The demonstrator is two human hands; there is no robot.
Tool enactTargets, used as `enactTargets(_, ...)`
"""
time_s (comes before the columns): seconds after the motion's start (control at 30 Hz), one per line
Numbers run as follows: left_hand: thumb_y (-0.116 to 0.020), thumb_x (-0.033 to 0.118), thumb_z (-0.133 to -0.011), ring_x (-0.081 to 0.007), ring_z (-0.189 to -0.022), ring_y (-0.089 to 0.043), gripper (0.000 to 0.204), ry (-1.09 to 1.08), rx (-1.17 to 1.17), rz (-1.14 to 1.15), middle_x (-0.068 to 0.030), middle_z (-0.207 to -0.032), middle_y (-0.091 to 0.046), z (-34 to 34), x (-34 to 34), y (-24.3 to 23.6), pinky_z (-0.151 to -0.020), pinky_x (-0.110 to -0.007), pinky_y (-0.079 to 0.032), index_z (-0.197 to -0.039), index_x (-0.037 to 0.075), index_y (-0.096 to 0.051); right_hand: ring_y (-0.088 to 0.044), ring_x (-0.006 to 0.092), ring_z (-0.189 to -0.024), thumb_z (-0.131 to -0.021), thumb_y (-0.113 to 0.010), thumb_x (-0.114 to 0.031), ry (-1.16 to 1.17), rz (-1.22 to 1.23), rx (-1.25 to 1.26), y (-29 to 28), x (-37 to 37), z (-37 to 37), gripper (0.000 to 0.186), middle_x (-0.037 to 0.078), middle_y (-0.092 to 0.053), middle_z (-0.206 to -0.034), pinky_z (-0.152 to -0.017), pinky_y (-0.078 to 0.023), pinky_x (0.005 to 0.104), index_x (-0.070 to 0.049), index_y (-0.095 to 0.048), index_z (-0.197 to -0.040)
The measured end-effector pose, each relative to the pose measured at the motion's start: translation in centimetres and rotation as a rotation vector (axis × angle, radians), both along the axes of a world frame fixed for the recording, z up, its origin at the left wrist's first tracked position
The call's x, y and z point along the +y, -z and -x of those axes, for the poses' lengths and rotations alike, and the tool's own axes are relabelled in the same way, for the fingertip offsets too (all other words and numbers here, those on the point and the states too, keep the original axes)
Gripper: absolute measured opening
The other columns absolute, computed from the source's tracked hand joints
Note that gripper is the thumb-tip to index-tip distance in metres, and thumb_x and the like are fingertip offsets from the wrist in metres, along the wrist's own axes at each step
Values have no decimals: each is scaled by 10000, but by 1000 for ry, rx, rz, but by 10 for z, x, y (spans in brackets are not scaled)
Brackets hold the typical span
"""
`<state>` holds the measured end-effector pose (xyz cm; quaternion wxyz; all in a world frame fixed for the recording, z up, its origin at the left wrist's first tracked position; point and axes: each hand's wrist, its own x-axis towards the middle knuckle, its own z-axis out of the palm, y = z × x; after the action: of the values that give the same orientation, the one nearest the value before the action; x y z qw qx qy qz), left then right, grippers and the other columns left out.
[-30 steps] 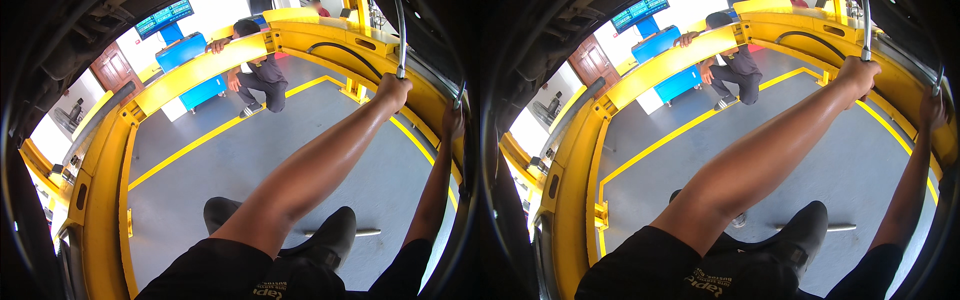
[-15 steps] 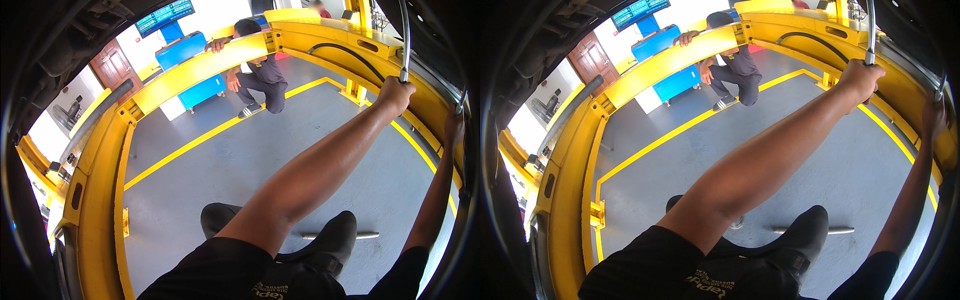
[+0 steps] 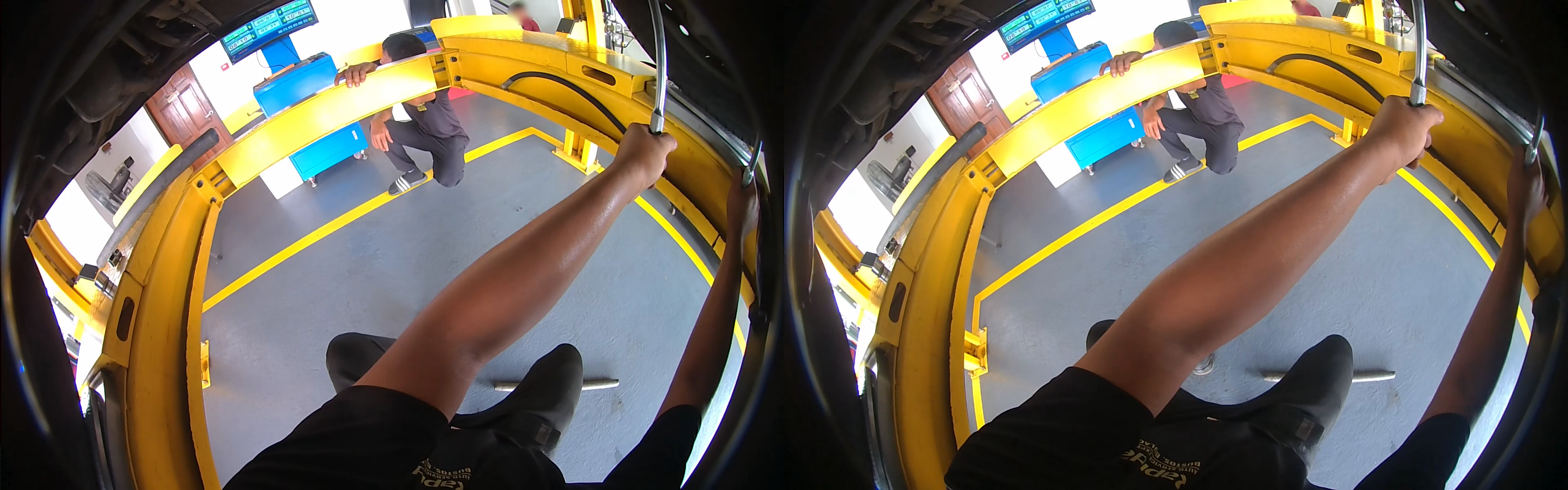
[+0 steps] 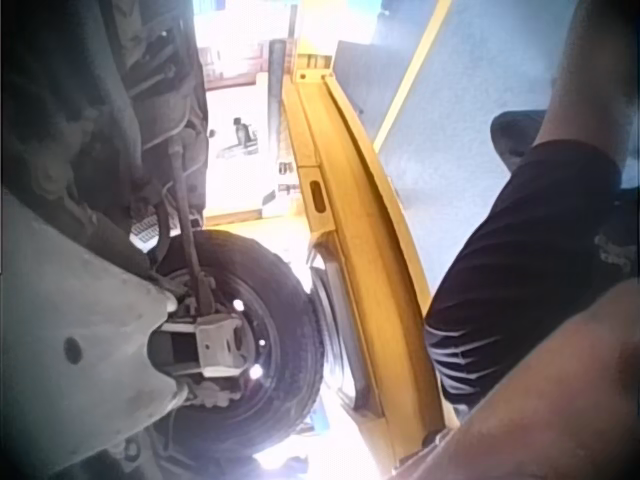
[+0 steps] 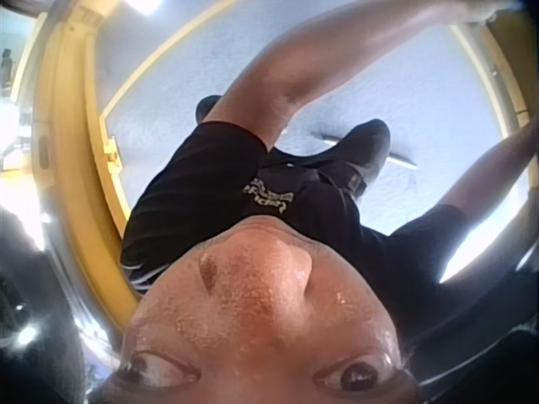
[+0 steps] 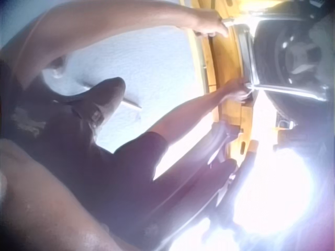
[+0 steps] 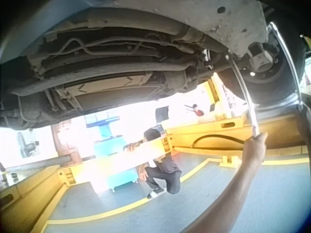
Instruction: The person sits on the floor under a raised vehicle and uses a socket wrench and extension bar to tighten bolts on the rear suspension. The person repeatedly applies torque to the fasteners while another person observes from the side.
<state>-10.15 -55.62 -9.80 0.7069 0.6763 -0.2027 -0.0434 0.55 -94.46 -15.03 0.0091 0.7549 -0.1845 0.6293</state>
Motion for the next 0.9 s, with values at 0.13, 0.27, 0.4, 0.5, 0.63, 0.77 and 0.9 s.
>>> enactTargets(0.13,-558,324,-945,-108,-483,-444,258,-5,-14,-20,-15,-646,-488,0,1,0,-496,-302,-449,-893,79,-500,-676,367,-940,-924,-437,-649,-49,-6,-14,-2,9,6,620,134,-706,-1071,-768,-523,496,-115,-685,-1118)
enactTargets(0.27,-431,548,-989,-106,-481,-430,476,95,61,85,-5,-609,-460,-1,6,0,-509,-311,-450,-826,102,-471,-681,356,-931,-918,-450,-651,-99,-28,3,-4,4,5,625,144,-706,-1057,-769,-525,485,-108,-690,-1111)
enactTargets(0.4,-290,685,-970,-137,-519,-517,622,238,-12,163,-29,-593,-490,-14,0,11,-569,-317,-499,-767,120,-454,-685,326,-924,-911,-484,-639,-112,-164,85,1,-20,10,620,152,-707,-1041,-789,-525,458,-96,-690,-1131)
enactTargets(0.5,-269,691,-969,-212,-650,-679,635,254,-41,323,-114,-677,-638,-32,6,20,-628,-337,-545,-755,125,-462,-686,291,-921,-926,-503,-593,-218,-208,46,-5,1,-15,594,157,-703,-1023,-805,-530,398,-91,-655,-1205)
enactTargets(0.63,-332,695,-958,-190,-525,-615,612,325,69,376,-75,-605,-594,-10,-1,9,-528,-297,-476,-706,146,-429,-682,304,-919,-978,-507,-423,-7,39,78,18,-45,-32,459,195,-685,-994,-781,-546,346,-98,-577,-1295)
enactTargets(0.77,-368,687,-956,-93,-409,-278,604,346,93,324,39,-523,-311,-15,-1,14,-437,-286,-294,-705,142,-436,-678,326,-947,-942,-456,-528,20,-155,8,1,-39,-51,468,121,-698,-1042,-778,-529,426,-222,-603,-1264)
enactTargets(0.9,-367,645,-975,-71,-424,-305,571,504,73,356,43,-531,-333,-9,-14,5,-455,-270,-299,-783,123,-499,-665,316,-1011,-896,-392,-689,132,-225,52,-11,-103,-29,560,36,-705,-1130,-833,-494,483,-345,-603,-1285)
